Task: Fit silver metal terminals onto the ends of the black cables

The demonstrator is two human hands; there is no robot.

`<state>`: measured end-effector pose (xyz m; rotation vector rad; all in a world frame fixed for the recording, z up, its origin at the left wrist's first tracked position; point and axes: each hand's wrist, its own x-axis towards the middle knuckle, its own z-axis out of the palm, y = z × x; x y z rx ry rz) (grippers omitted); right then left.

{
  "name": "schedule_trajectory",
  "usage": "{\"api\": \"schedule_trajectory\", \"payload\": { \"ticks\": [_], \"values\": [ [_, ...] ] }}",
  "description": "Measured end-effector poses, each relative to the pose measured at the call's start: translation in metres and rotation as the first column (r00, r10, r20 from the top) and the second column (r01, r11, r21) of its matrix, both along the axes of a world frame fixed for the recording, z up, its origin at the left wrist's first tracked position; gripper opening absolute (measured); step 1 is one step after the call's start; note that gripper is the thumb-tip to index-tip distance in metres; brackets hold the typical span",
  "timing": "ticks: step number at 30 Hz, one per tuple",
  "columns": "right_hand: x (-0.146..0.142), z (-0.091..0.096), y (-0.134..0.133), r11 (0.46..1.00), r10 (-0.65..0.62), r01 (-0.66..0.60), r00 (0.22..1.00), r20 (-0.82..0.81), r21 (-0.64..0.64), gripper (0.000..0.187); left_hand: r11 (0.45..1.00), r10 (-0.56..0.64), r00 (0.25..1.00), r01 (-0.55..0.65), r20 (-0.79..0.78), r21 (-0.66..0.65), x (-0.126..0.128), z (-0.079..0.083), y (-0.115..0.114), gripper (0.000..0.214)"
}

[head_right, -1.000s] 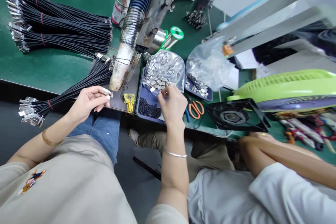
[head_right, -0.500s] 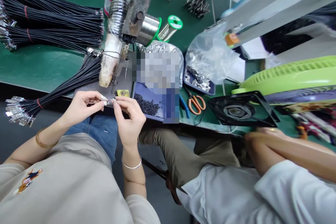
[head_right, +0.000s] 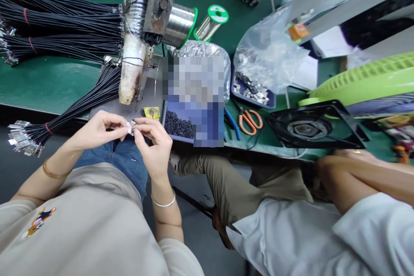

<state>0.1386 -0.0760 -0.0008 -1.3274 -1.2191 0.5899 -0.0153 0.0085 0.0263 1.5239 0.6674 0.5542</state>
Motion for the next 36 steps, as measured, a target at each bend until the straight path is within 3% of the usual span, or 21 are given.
{"api": "schedule_trajectory", "payload": {
  "ticks": [3,7,9,15,25,31,36],
  "values": [
    [0.002,-0.004,0.001,1.0,0.007,-0.007,1.0,-0.028,-0.016,0.006,0.998,-0.007,0.998,0.01,0.055,-0.064,-0.001,0.0,0.004,0.016],
    [0.002,-0.004,-0.001,0.967,-0.239,0.224,0.963,0.128,0.123,0.009,0.983,0.144,0.984,-0.13,0.102,-0.128,0.004,-0.004,-0.002,0.011],
    [0.001,-0.003,-0.004,0.942,-0.303,0.258,0.93,0.209,0.215,0.014,0.969,0.204,0.973,-0.186,0.105,-0.161,0.007,-0.006,-0.005,0.013],
    [-0.002,-0.004,-0.005,0.92,-0.302,0.179,0.89,0.341,0.35,0.015,0.962,0.229,0.97,-0.212,0.084,-0.171,0.011,-0.011,-0.006,0.021],
    [0.0,-0.005,0.001,0.899,-0.329,0.093,0.787,0.522,0.428,0.021,0.944,0.309,0.944,-0.29,0.113,-0.154,0.017,-0.018,-0.006,0.016],
    [0.0,-0.015,-0.002,0.904,-0.329,0.178,0.869,0.37,0.388,0.014,0.914,0.396,0.913,-0.381,0.096,-0.14,0.022,-0.018,-0.009,0.013],
    [-0.001,-0.015,-0.001,0.924,-0.287,0.134,0.864,0.415,0.359,0.01,0.913,0.407,0.908,-0.401,0.1,-0.072,0.022,-0.016,-0.009,0.015]
  ]
}}
